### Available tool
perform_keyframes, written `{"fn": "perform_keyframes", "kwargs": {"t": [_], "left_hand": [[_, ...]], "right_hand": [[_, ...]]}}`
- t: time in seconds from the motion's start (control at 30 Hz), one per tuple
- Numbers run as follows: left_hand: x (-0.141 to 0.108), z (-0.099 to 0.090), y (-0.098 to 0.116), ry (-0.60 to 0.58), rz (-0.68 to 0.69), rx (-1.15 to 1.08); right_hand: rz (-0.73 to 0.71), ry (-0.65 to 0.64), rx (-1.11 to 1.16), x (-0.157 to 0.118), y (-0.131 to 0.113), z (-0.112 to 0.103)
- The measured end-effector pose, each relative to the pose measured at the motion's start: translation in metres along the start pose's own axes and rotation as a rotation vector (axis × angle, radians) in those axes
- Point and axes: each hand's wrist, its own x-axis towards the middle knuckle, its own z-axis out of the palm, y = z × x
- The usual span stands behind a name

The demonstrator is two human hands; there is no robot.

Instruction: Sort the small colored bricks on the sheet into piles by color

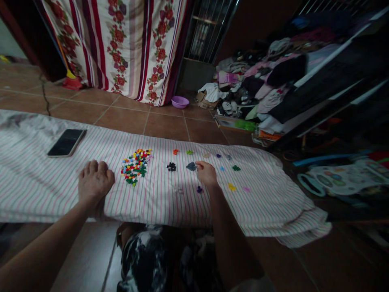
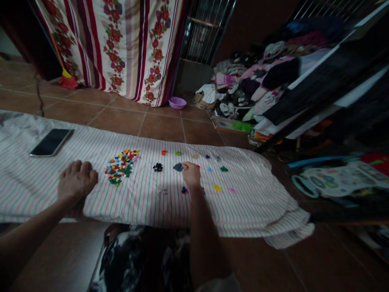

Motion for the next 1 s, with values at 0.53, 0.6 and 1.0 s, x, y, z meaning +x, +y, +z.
{"fn": "perform_keyframes", "kwargs": {"t": [0.53,0.6,1.0], "left_hand": [[0.0,-0.004,0.003,-0.013,-0.011,-0.007],[0.0,-0.003,0.002,-0.016,-0.016,-0.004],[0.003,0.004,0.0,-0.042,-0.055,0.003]], "right_hand": [[0.038,-0.009,0.041,0.0,-0.001,0.003],[0.034,-0.005,0.014,0.0,-0.003,0.001],[-0.173,0.094,0.106,-0.007,-0.049,0.008]]}}
